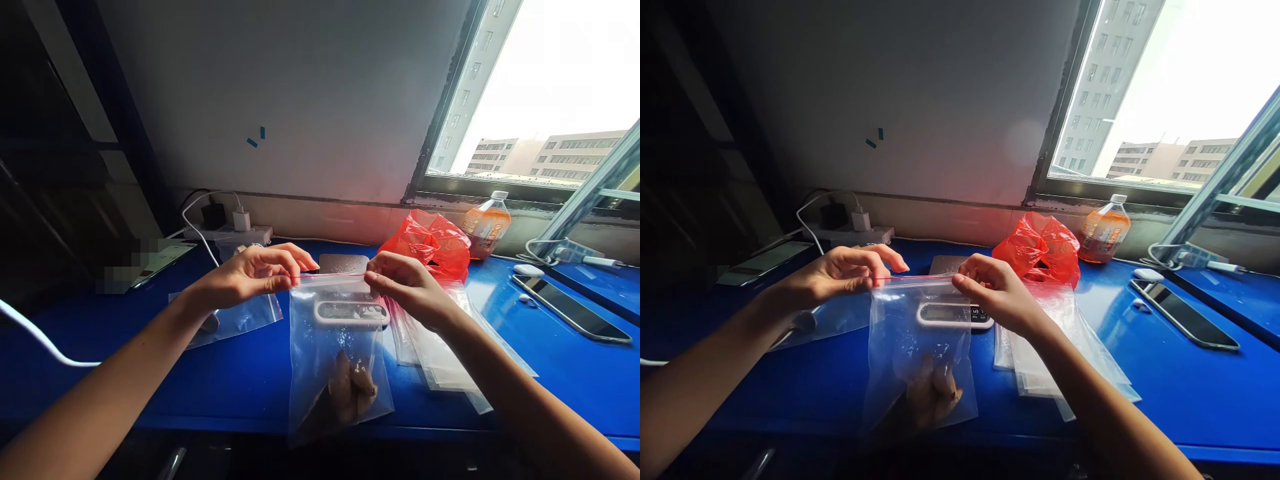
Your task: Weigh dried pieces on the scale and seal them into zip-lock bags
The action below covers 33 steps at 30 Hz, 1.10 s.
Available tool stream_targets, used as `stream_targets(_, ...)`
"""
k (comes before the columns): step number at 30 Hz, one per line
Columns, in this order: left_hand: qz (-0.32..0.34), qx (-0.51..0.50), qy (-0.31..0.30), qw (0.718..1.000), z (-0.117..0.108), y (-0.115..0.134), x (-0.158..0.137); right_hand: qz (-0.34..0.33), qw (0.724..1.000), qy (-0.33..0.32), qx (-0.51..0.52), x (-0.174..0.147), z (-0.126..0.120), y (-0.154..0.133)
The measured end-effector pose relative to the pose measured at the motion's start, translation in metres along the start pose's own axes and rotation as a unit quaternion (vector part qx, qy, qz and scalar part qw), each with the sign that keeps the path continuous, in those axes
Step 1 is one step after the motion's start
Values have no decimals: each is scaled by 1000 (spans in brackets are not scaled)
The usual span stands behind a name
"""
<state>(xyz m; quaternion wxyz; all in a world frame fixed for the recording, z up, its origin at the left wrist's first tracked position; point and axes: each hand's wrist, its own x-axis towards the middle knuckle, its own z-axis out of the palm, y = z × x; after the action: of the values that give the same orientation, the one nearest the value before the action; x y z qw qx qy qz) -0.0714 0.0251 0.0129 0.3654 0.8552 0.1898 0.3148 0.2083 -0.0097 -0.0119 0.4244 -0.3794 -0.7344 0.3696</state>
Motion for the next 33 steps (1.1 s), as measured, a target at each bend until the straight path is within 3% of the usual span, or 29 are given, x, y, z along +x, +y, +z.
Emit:
stream_targets(7, -20, 11, -38, 999, 6, 5, 3, 16, 999, -8, 47, -2, 5, -1)
stream_targets(11, -30, 38, -21, 999, 11, 2, 5, 26, 996, 7, 85, -4, 13, -2)
stream_targets(16, -33, 15, 73, 997, 11, -2, 6, 37, 988, 50, 141, -3, 19, 1)
stream_targets(20, -53, -4, 148, 988, 7, -2, 1, 79, 986, 34, 146, -3, 24, 5)
stream_targets(26, -36, -29, 304, 951, -11, 0, 4, 124, 984, 37, 119, -6, 33, 2)
stream_targets(30, 8, -43, 395, 918, -29, 11, 31, 159, 981, -38, 108, -8, 40, -1)
stream_targets(33, 63, -26, 385, 921, -33, 28, 57, 162, 958, -105, 211, -6, 47, 2)
